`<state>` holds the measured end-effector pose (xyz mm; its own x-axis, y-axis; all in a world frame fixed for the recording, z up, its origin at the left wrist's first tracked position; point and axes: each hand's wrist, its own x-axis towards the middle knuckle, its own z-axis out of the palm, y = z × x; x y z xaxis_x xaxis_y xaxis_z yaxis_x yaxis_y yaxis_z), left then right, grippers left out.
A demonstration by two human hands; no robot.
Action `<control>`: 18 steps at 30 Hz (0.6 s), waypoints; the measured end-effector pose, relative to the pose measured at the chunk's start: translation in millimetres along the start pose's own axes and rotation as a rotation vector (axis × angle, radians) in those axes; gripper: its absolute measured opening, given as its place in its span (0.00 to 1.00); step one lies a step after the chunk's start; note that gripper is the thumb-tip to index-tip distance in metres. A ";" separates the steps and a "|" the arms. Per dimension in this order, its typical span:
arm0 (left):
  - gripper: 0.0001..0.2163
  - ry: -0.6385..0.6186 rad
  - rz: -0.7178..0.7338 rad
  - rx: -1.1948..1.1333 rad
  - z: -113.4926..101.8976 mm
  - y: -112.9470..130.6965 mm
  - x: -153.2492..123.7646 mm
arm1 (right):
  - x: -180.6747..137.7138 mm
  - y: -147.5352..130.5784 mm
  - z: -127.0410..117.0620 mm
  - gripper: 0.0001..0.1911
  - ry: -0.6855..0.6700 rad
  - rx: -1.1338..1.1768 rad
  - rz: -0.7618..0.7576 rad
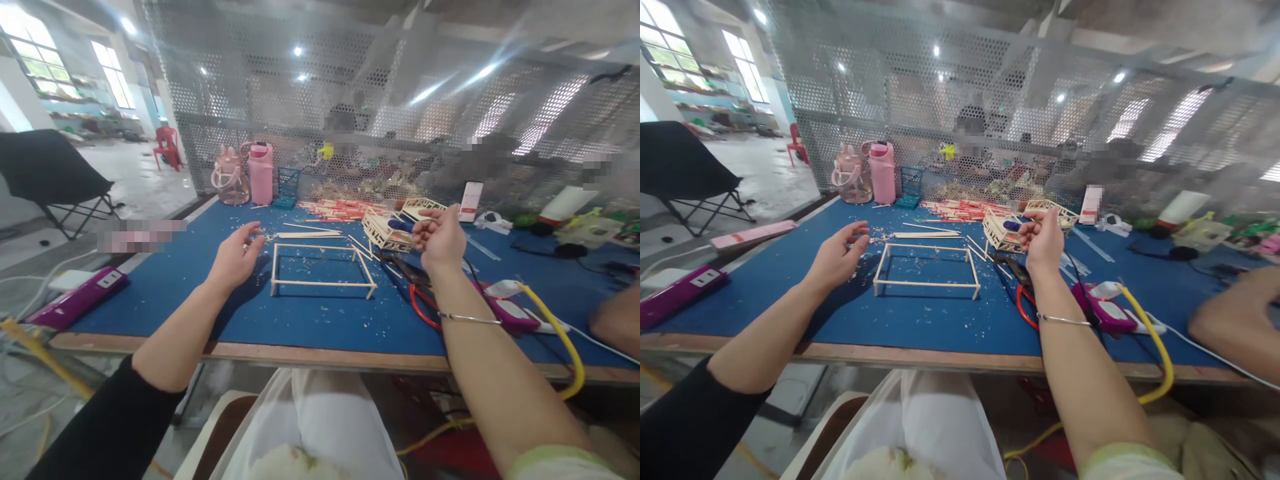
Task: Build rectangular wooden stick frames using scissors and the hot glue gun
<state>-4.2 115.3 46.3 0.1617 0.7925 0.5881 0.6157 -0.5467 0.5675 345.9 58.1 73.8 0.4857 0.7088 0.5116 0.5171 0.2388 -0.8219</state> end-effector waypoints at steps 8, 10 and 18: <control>0.15 0.233 0.160 0.117 -4.3 34.5 -2.7 | -55.0 -17.3 -43.5 0.13 -0.351 -0.523 0.026; 0.15 0.062 0.298 0.155 4.2 67.2 -8.0 | -67.7 -13.0 -54.0 0.11 -0.320 -0.664 0.049; 0.30 -0.703 0.337 0.324 67.7 156.4 -9.8 | -91.7 0.6 -67.4 0.12 -0.355 -0.958 0.106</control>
<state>142.7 40.3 90.3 0.7528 0.6432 0.1400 0.6219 -0.7647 0.1690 349.1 -51.4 43.3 0.4059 0.8879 0.2164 0.9045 -0.3564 -0.2341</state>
